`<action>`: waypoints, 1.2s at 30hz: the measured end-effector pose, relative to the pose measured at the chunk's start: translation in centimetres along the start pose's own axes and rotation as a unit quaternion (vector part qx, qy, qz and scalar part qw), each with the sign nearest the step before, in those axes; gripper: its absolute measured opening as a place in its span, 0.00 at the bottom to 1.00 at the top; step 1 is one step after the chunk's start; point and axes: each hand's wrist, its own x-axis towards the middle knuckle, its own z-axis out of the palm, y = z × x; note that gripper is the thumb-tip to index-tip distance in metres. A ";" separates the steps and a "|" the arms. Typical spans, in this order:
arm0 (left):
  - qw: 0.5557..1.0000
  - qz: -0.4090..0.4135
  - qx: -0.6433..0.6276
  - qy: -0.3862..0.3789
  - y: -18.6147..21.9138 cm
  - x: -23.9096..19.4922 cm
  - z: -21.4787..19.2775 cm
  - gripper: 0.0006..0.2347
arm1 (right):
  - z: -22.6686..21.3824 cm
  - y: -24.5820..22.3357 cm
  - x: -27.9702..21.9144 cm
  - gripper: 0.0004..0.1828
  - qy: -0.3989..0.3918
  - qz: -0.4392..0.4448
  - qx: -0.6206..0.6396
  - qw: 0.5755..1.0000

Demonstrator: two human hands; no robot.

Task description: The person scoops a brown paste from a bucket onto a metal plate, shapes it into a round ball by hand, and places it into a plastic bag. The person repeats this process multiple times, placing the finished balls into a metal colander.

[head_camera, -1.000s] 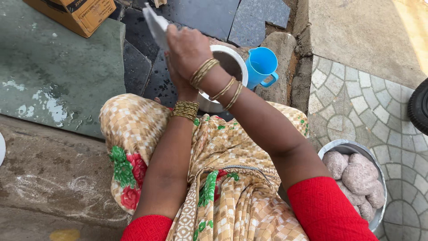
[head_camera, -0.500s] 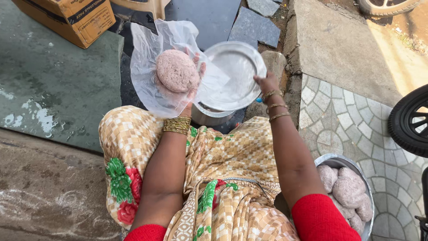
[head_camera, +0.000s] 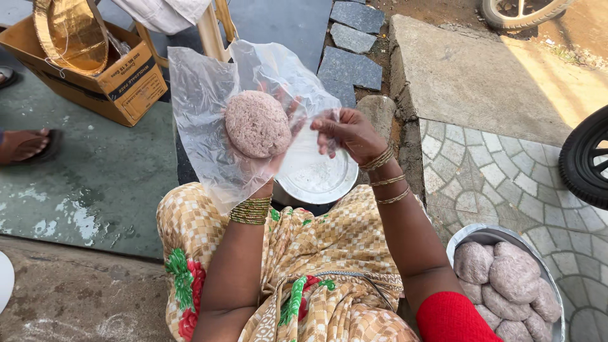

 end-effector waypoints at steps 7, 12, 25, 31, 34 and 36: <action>0.998 0.029 0.059 0.025 -0.1 0.0 0.6 0.33 | 1.9 -7.4 -7.3 0.14 0.133 -0.143 -0.241 0.951; 0.996 0.011 0.085 0.022 -3.4 -0.9 2.3 0.31 | 1.4 -2.4 -10.6 0.14 0.373 -0.514 0.054 0.770; 0.904 -0.012 0.426 -0.035 -11.2 -2.9 5.8 0.23 | 5.1 1.1 -13.8 0.34 0.197 -0.361 0.112 0.905; 0.797 0.057 0.599 -0.051 -10.8 0.1 7.1 0.20 | 8.1 -0.8 -12.4 0.49 0.143 -0.370 0.117 0.911; 0.684 0.154 0.708 -0.083 -9.3 1.8 11.0 0.18 | 9.1 -1.2 -11.8 0.56 0.132 -0.379 0.120 0.908; 0.615 0.196 0.757 -0.103 -8.0 1.0 14.4 0.21 | 9.3 -1.3 -11.7 0.60 0.132 -0.389 0.115 0.905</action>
